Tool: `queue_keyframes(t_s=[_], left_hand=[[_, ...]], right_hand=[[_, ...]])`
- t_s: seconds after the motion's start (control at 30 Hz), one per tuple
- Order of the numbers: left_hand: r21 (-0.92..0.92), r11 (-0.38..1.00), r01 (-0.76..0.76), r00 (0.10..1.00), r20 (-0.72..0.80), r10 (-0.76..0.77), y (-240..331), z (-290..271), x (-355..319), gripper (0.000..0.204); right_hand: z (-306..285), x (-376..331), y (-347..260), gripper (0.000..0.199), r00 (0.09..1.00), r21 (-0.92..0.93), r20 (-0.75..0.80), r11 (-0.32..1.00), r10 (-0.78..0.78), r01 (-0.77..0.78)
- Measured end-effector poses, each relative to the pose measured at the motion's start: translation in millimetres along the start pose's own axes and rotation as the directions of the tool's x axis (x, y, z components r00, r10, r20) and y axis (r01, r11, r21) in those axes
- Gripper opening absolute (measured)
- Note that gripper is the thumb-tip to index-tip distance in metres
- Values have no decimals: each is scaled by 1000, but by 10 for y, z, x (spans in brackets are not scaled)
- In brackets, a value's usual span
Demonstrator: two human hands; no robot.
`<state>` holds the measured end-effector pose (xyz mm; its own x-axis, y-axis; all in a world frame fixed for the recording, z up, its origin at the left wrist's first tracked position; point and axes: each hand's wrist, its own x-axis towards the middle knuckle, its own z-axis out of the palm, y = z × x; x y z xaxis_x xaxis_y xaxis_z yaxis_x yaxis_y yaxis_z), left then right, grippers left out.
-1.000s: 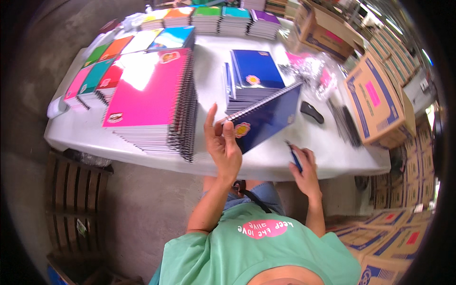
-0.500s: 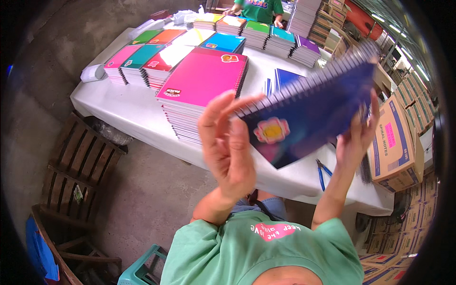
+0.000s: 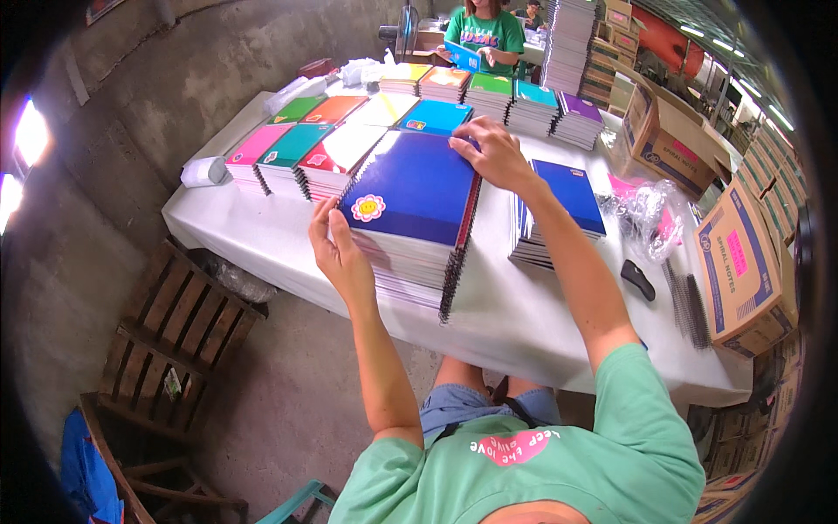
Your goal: The person takes spiral notebook components from a table, aligns the paper and covers, and uses blue-handled pliers to trim and secure the metal spiral binding.
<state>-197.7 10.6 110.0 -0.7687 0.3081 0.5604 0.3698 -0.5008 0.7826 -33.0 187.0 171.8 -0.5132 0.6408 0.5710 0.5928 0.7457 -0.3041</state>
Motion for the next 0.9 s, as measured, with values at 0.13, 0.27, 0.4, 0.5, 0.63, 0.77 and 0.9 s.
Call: queue_keyframes(t_s=[0.13, 0.27, 0.4, 0.5, 0.63, 0.77, 0.9], left_hand=[[-229, 964, 139, 990, 53, -130, -26, 147, -51, 44], [-252, 968, -12, 999, -45, 0, -159, 263, -74, 52], [-302, 953, 18, 997, -71, -41, -140, 353, -98, 55], [-269, 963, 14, 996, -85, -38, -195, 360, -95, 58], [-191, 980, 50, 995, -77, -65, -146, 256, -84, 70], [2, 1000, -3, 968, -250, 4, -95, -4, -41, 71], [-42, 956, -292, 879, -406, 250, 516, -129, -204, 53]], right_hand=[[371, -24, 390, 42, 961, 675, 36, 703, 273, -225], [537, -35, 223, 44, 881, 885, 45, 391, 471, -254], [518, -29, 244, 40, 871, 855, -14, 458, 491, -245], [517, -35, 299, 39, 892, 808, -86, 556, 443, -198], [468, -106, 380, 40, 941, 725, -145, 680, 305, -109], [-142, -527, 1212, 59, 827, 323, -345, 883, 445, -341], [-495, -1406, 2573, 69, 699, 42, -40, 700, 714, -713]])
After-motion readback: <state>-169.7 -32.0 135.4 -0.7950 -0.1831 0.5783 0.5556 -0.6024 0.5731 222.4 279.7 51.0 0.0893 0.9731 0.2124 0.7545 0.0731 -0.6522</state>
